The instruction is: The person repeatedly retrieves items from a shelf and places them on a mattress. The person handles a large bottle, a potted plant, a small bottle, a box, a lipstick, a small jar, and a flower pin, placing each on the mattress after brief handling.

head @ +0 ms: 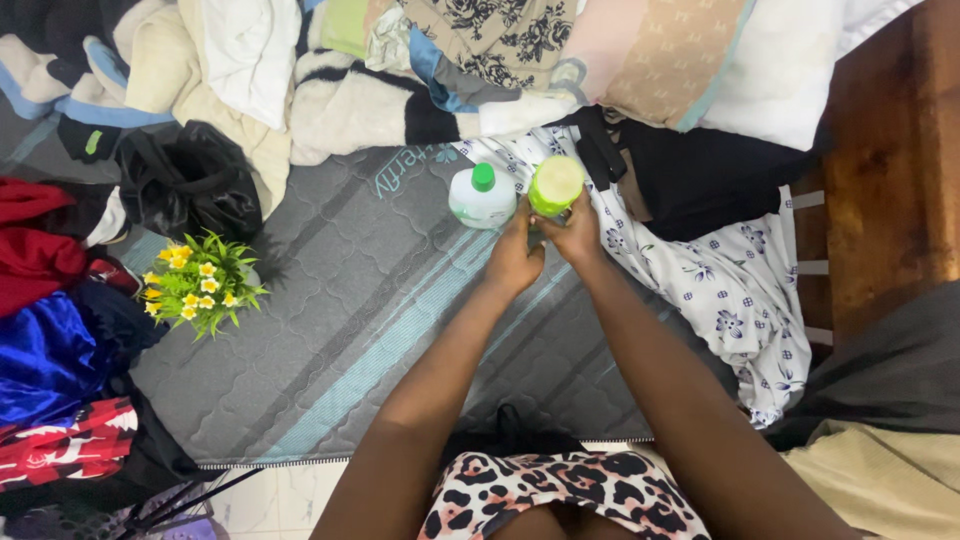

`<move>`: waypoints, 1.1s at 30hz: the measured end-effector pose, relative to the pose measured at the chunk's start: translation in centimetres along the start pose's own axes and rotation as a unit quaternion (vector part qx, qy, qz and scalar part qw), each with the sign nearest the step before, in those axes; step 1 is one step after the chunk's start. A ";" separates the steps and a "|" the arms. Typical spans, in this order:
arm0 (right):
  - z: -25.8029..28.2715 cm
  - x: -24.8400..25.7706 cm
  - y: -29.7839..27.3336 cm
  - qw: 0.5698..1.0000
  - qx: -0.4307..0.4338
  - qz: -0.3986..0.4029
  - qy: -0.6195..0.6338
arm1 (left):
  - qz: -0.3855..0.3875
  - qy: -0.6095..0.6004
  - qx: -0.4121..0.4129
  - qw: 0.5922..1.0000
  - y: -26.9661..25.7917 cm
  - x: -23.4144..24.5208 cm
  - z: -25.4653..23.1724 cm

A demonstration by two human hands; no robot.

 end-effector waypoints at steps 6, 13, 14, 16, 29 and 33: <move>0.2 -0.2 -0.7 0.999 -0.015 0.005 0.048 | -0.026 0.037 -0.050 0.998 0.1 0.5 -0.6; 0.2 0.2 -3.4 0.994 -0.099 -0.036 -0.016 | 0.014 0.030 -0.013 0.999 -1.4 0.8 -0.4; 0.1 0.3 -3.8 0.993 -0.109 -0.040 -0.004 | -0.016 0.030 -0.053 0.998 -1.7 1.3 -0.9; 0.2 0.3 -4.2 0.995 -0.094 -0.043 0.002 | -0.033 0.025 -0.068 0.997 -2.3 1.8 -1.3; 5.2 0.8 -7.3 0.946 -0.002 0.068 -0.318 | -0.055 0.070 -0.085 0.992 -6.2 1.9 -0.5; 7.5 -0.4 -12.0 0.918 -0.021 0.115 -0.380 | 0.020 0.191 -0.014 0.981 -10.0 1.7 0.2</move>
Point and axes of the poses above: each hand's wrist, its own y-axis towards the middle knuckle, its own x-axis out of the back of the hand, z = x × y, the point moved 6 cm from there along y, towards the middle knuckle, and after that the axes turned 13 degrees about y, right-handed, at the moved point
